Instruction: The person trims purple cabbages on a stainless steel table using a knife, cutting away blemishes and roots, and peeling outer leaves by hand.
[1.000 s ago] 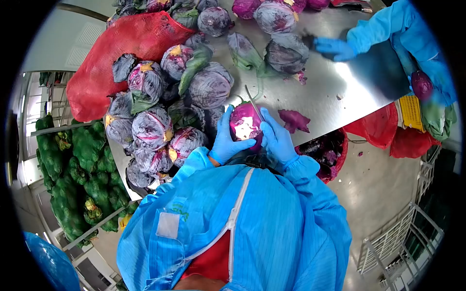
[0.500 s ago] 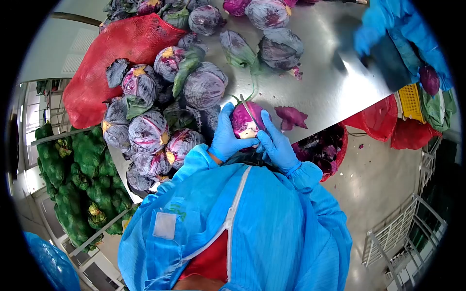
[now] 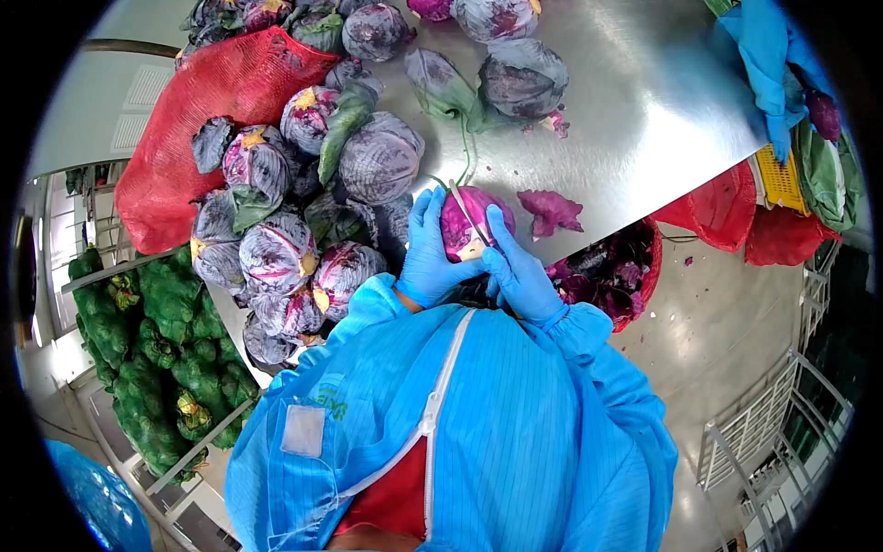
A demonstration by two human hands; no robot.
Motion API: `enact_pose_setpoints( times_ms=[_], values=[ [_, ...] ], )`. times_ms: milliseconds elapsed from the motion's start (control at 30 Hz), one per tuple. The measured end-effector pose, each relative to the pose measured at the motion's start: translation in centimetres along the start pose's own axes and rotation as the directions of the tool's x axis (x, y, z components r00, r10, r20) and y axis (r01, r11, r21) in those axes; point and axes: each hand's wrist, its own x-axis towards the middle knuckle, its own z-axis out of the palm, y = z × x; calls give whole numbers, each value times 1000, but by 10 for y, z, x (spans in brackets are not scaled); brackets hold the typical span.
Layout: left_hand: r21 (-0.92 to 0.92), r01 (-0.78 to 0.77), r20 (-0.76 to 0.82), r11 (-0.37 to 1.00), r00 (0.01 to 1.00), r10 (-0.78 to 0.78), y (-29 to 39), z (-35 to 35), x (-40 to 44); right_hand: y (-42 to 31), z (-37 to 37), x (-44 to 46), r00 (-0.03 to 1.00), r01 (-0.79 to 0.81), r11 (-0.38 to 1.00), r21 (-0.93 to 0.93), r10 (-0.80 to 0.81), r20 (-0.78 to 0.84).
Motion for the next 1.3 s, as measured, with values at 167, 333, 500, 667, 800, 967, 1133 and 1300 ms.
enact_pose_setpoints(
  times_ms=[167, 333, 500, 667, 800, 967, 1133, 1300],
  values=[
    [33, -11, 13, 999, 1000, 10, 2, 4, -2, 5, 3, 2, 993, 88, 993, -72, -93, -67],
    [72, -46, -12, 996, 999, 47, 5, 8, -2, 4, 7, 2, 990, 33, 997, -75, -43, -136],
    [118, -77, 18, 990, 997, 75, 4, 10, -2, -12, -1, 0, 987, -133, 988, -78, 125, -97],
    [88, -110, 29, 990, 994, 108, 4, 9, -5, 10, -37, 13, 982, 187, 935, -300, -188, 28],
    [50, -134, 53, 990, 990, 131, 5, 5, 0, -52, -62, 7, 940, -252, 952, -177, 284, 189],
    [-16, -161, 108, 987, 981, 162, 0, -4, 4, -43, -80, 14, 952, -265, 964, 20, 258, 166],
    [-226, -130, 200, 965, 964, 177, -31, -16, 14, -20, -133, 5, 940, -277, 957, 86, 289, -184],
    [-240, -63, 283, 969, 950, 131, -26, -25, 30, -21, -116, -17, 944, -124, 989, -83, 92, -317]
  ],
)
